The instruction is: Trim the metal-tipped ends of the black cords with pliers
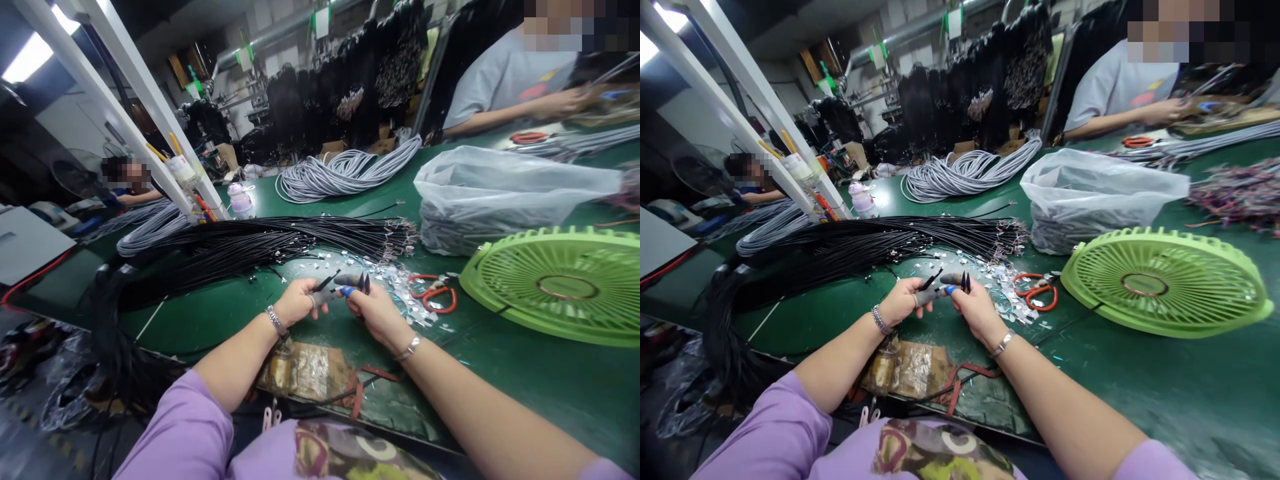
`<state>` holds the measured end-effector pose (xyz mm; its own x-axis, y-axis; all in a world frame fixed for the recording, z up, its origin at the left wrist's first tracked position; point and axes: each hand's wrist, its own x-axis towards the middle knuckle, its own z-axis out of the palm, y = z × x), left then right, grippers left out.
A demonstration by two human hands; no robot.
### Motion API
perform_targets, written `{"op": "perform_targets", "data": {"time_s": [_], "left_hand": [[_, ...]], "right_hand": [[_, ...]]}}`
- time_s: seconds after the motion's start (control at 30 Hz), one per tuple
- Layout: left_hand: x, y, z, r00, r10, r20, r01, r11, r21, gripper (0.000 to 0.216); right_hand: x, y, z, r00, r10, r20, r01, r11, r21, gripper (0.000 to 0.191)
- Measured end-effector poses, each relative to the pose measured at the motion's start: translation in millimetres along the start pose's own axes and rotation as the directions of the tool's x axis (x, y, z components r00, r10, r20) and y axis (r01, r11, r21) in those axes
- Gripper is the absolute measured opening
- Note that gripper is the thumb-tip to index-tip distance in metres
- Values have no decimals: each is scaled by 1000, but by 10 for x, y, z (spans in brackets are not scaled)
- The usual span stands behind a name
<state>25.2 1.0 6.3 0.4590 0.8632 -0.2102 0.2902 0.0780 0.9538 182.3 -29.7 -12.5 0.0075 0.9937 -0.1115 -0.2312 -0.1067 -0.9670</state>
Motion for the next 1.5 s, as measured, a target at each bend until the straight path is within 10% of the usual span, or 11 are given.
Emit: {"op": "perform_targets", "data": {"time_s": [0.33, 0.73, 1.5], "left_hand": [[-98, -56, -58, 826, 491, -277, -235, 747, 621, 22], [-138, -34, -38, 822, 532, -202, -183, 583, 792, 13], [-105, -114, -93, 830, 554, -67, -216, 430, 877, 15]], "right_hand": [[-130, 48, 30, 983, -35, 182, 67, 983, -169, 57], [-170, 35, 77, 983, 139, 116, -132, 989, -71, 41], [-138, -8, 52, 990, 79, 121, -69, 994, -86, 40]]}}
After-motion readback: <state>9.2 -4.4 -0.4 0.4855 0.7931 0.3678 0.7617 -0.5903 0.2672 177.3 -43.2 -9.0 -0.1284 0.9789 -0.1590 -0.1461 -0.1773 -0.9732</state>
